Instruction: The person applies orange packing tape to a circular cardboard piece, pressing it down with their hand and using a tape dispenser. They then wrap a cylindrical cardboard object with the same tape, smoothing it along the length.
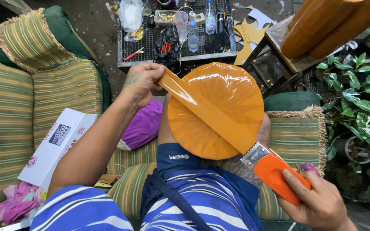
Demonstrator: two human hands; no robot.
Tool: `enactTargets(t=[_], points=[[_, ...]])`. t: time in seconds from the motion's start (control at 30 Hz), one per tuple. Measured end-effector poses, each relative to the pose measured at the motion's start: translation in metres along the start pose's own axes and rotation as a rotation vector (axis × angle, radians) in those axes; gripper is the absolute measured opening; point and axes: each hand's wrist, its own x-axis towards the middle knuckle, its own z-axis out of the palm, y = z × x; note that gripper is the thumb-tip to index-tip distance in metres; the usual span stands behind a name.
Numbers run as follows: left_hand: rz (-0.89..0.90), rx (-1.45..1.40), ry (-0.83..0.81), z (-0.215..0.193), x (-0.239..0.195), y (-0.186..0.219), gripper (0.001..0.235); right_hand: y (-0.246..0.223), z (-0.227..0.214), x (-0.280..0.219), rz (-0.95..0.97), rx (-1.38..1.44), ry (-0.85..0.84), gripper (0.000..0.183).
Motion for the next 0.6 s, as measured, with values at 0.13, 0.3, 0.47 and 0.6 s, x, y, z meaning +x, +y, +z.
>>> enactTargets(t=[0.13, 0.3, 0.47, 0.6], points=[[-0.03, -0.018, -0.058, -0.01, 0.012, -0.007, 0.012, -0.002, 0.002, 0.0, -0.023, -0.006, 0.056, 0.062], [-0.085, -0.027, -0.063, -0.01, 0.018, -0.011, 0.013, 0.0, 0.0, -0.001, -0.02, -0.025, 0.037, 0.062], [-0.109, -0.031, -0.06, -0.008, 0.023, -0.014, 0.013, -0.002, 0.001, -0.002, 0.004, -0.058, 0.044, 0.061], [-0.129, -0.044, -0.062, -0.01, 0.023, -0.017, 0.013, -0.002, 0.001, -0.002, 0.016, -0.052, 0.036, 0.062]])
